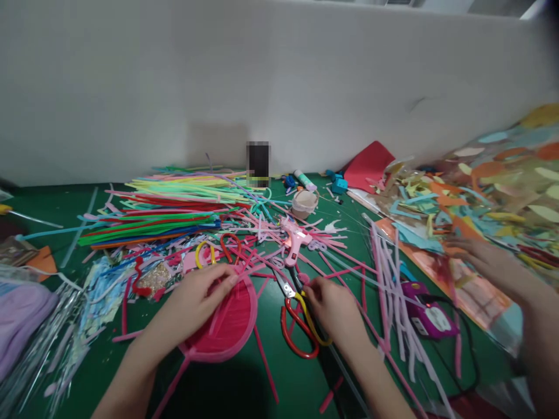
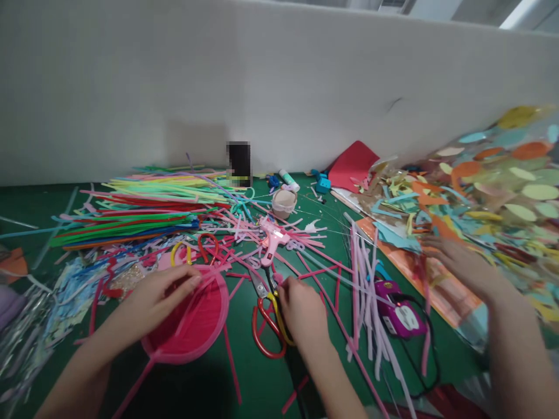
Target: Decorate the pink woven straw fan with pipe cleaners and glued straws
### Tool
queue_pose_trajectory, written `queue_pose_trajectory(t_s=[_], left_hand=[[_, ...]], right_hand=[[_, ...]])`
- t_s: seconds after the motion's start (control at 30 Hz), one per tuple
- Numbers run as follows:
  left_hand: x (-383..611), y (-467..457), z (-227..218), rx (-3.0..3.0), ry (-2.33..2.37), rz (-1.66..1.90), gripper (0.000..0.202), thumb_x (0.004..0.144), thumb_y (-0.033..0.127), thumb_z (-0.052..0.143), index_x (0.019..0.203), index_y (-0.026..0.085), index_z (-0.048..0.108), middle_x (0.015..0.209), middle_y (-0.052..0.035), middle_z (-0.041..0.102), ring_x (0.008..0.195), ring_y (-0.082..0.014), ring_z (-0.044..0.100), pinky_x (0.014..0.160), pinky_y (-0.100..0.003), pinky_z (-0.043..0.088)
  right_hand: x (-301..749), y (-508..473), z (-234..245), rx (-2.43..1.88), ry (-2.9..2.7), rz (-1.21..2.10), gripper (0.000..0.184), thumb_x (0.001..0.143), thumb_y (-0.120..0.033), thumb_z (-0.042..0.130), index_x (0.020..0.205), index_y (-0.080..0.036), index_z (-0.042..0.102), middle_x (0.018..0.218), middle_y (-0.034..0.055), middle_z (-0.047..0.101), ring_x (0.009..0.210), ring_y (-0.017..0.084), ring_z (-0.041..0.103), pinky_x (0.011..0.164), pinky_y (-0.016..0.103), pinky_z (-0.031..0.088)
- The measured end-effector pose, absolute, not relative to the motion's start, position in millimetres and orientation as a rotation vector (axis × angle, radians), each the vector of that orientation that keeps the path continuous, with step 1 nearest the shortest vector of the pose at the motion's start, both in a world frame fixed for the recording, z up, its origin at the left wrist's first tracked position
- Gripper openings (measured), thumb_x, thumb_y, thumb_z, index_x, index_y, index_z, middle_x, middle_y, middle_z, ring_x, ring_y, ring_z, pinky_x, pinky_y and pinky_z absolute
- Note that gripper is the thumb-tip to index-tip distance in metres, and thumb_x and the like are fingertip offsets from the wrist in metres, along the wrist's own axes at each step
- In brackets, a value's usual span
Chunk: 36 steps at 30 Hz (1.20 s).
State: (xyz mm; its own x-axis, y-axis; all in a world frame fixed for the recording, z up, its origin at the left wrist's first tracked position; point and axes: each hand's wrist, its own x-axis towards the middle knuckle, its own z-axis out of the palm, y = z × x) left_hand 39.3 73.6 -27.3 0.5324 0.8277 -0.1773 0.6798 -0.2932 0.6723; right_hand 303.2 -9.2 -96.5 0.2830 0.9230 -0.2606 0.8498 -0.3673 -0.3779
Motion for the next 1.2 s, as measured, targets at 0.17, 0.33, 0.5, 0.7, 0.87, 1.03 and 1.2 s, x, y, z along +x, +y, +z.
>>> queue_pose_trajectory(t_s=[0.17, 0.33, 0.5, 0.7, 0.87, 1.03, 1.2], left_hand=[[44.8, 72.6, -22.8, 2.068, 1.177, 0.264, 0.033, 0.098, 0.044, 0.038, 0.097, 0.025, 0.065, 0.101, -0.0016, 0.072, 0.091, -0.021, 0.065, 0.081, -0.029, 0.046], [48.2, 83.2, -22.0, 2.118, 1.16, 0.251, 0.033, 0.099, 0.042, 0.036, 0.102, 0.025, 0.064, 0.104, -0.0029, 0.072, 0.093, -0.022, 0.065, 0.082, -0.03, 0.047], [56.1, 96.4, -16.9, 2.198, 1.091, 0.218, 0.028, 0.099, 0.035, 0.037, 0.097, 0.025, 0.062, 0.095, 0.0, 0.07, 0.086, -0.0196, 0.064, 0.076, -0.029, 0.044], [54.7, 106.8, -9.5, 2.23, 1.054, 0.257, 0.025, 0.1, 0.036, 0.038, 0.099, 0.026, 0.061, 0.099, 0.0012, 0.069, 0.09, -0.0188, 0.063, 0.079, -0.028, 0.043], [49.7, 112.1, -1.9, 2.19, 1.103, 0.304, 0.025, 0.099, 0.037, 0.039, 0.101, 0.027, 0.062, 0.102, 0.0022, 0.07, 0.092, -0.0191, 0.064, 0.082, -0.028, 0.044], [47.1, 111.7, -4.0, 2.095, 1.104, 0.421, 0.028, 0.098, 0.035, 0.041, 0.117, 0.027, 0.06, 0.113, -0.0002, 0.069, 0.101, -0.0203, 0.064, 0.087, -0.029, 0.047], [48.7, 102.1, -8.4, 1.979, 1.064, 0.533, 0.029, 0.095, 0.023, 0.042, 0.119, 0.026, 0.059, 0.113, -0.0016, 0.068, 0.104, -0.0197, 0.064, 0.09, -0.029, 0.047]], right_hand=[[297.0, 8.8, -95.1, -2.388, -1.789, 0.776, 0.014, 0.086, -0.028, 0.06, 0.08, -0.017, 0.067, 0.079, 0.0084, 0.074, 0.074, 0.02, 0.069, 0.059, 0.025, 0.038], [283.3, 9.0, -87.5, -2.489, -1.846, 0.704, 0.013, 0.086, -0.024, 0.056, 0.084, -0.015, 0.065, 0.084, 0.0159, 0.072, 0.077, 0.027, 0.069, 0.058, 0.028, 0.034], [279.4, 8.9, -85.7, -2.507, -1.785, 0.72, 0.009, 0.084, -0.021, 0.054, 0.083, -0.014, 0.06, 0.08, 0.015, 0.071, 0.073, 0.026, 0.068, 0.055, 0.027, 0.031], [293.9, 4.6, -82.2, -2.383, -1.728, 0.825, 0.013, 0.093, -0.022, 0.045, 0.088, -0.017, 0.056, 0.079, 0.0087, 0.072, 0.07, 0.019, 0.068, 0.057, 0.024, 0.037], [307.6, -1.5, -72.7, -2.306, -1.661, 0.766, 0.019, 0.092, -0.032, 0.047, 0.082, -0.02, 0.057, 0.073, 0.0059, 0.07, 0.06, 0.02, 0.063, 0.055, 0.027, 0.037], [302.6, 4.9, -43.0, -2.053, -1.371, 0.654, 0.034, 0.093, -0.046, 0.043, 0.1, -0.019, 0.062, 0.075, 0.0061, 0.068, 0.062, 0.019, 0.061, 0.056, 0.027, 0.04], [255.0, 36.5, -11.7, -1.588, -1.197, 0.977, 0.039, 0.091, -0.048, 0.05, 0.115, -0.019, 0.061, 0.074, 0.0012, 0.061, 0.05, 0.011, 0.044, 0.045, 0.022, 0.031]])
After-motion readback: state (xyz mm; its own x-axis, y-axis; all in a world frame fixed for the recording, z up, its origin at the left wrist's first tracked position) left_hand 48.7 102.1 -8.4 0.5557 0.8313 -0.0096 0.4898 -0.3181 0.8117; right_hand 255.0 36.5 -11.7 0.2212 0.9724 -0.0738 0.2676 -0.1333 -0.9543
